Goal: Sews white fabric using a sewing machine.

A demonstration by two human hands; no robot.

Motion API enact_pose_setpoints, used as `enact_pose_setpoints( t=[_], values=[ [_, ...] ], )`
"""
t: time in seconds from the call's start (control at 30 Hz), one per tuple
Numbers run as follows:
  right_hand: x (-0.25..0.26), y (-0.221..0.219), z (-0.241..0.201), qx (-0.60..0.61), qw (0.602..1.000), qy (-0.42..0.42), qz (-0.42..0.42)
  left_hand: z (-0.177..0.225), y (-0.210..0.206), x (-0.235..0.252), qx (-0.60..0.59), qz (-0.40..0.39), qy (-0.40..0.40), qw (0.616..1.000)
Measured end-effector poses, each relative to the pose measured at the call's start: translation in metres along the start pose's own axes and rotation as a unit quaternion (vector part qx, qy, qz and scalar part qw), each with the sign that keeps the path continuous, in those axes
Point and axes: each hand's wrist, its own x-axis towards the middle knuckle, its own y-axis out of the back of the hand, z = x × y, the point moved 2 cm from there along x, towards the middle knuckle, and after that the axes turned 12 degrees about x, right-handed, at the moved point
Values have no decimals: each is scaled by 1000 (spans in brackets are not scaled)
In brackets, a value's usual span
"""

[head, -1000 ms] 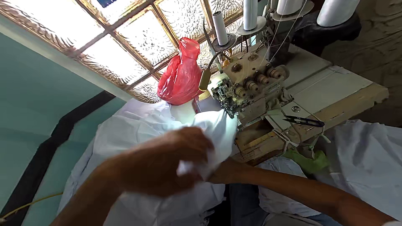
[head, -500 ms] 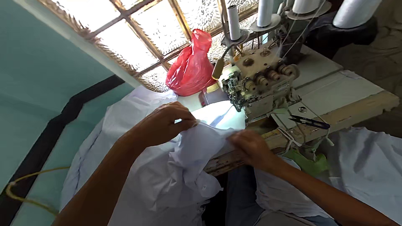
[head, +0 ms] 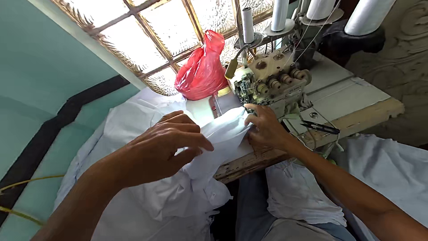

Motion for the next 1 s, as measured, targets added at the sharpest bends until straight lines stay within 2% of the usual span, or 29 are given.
enact_pose_setpoints(
  t=[0.27, 0.4, 0.5, 0.63, 0.77, 0.9, 1.0],
  values=[
    [5, 6, -3, 55, 997, 29, -49, 5, -1, -3, 101, 1, 29, 994],
    [20, 15, 0, 104, 986, 19, -132, 13, -1, 2, 127, -12, 27, 991],
    [30, 21, 12, 72, 979, 4, -191, 25, -2, 5, 142, -7, 29, 989],
    [29, 22, 15, 19, 985, -23, -172, 31, -7, 5, 152, -4, 40, 988],
    [16, 20, 3, 12, 991, 42, -124, 26, -9, 6, 154, -14, 35, 987],
    [6, 23, -21, 37, 987, 99, -118, 17, -11, 5, 154, -27, 40, 987],
    [2, 24, -23, 59, 986, 112, -104, 10, -12, 4, 156, -38, 56, 985]
  ],
)
